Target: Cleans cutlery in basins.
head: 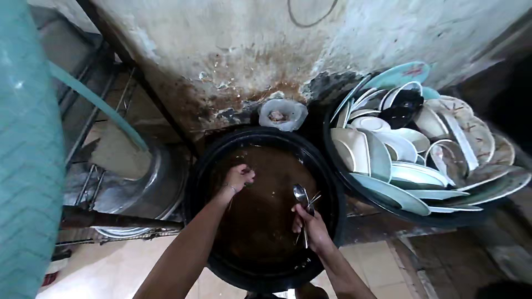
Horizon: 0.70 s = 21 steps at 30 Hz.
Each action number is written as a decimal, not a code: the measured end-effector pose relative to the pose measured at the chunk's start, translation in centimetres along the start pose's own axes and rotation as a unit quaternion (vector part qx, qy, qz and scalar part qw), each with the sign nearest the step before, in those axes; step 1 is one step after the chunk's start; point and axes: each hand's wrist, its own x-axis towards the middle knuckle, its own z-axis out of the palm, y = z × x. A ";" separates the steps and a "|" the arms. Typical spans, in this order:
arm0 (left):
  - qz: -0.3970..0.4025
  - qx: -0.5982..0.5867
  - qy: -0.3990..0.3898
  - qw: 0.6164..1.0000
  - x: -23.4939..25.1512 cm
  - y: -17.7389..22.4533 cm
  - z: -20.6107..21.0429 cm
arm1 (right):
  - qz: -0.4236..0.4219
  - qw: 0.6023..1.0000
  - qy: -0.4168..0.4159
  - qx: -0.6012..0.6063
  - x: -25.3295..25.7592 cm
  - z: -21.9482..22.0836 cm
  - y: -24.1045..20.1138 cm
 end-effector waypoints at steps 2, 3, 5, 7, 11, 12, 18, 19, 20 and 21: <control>0.008 0.161 0.034 0.986 1.2 -2.0 -1.2 | -0.002 1.000 0.008 0.005 0.0 -0.1 0.0; 0.012 0.216 0.050 0.975 1.7 -3.0 -1.9 | -0.005 1.000 0.010 0.005 0.0 -0.1 -0.1; -0.012 0.299 0.060 0.952 1.7 -4.7 -2.9 | -0.010 1.000 0.012 0.000 0.0 -0.1 -0.1; -0.091 0.356 0.044 0.929 0.9 -5.7 -3.4 | -0.013 1.000 0.008 -0.013 0.1 -0.1 0.1; -0.154 0.447 -0.024 0.881 -2.7 -7.2 -1.8 | -0.016 0.999 0.013 -0.035 0.3 -0.1 0.0; -0.167 0.458 -0.041 0.872 -3.5 -7.3 -1.0 | -0.017 0.999 0.015 -0.038 0.4 -0.2 0.0; -0.220 0.469 -0.153 0.841 -8.6 -6.4 3.8 | -0.023 0.999 0.014 -0.048 0.2 -0.1 -0.2; -0.217 0.476 -0.173 0.835 -9.3 -5.9 4.6 | -0.021 0.998 0.015 -0.049 0.2 -0.1 -0.2; -0.199 0.487 -0.192 0.829 -9.8 -5.8 5.4 | -0.018 0.998 0.017 -0.050 0.1 -0.1 -0.3; -0.179 0.498 -0.213 0.822 -10.2 -5.6 6.2 | -0.016 0.998 0.017 -0.053 0.1 -0.1 -0.3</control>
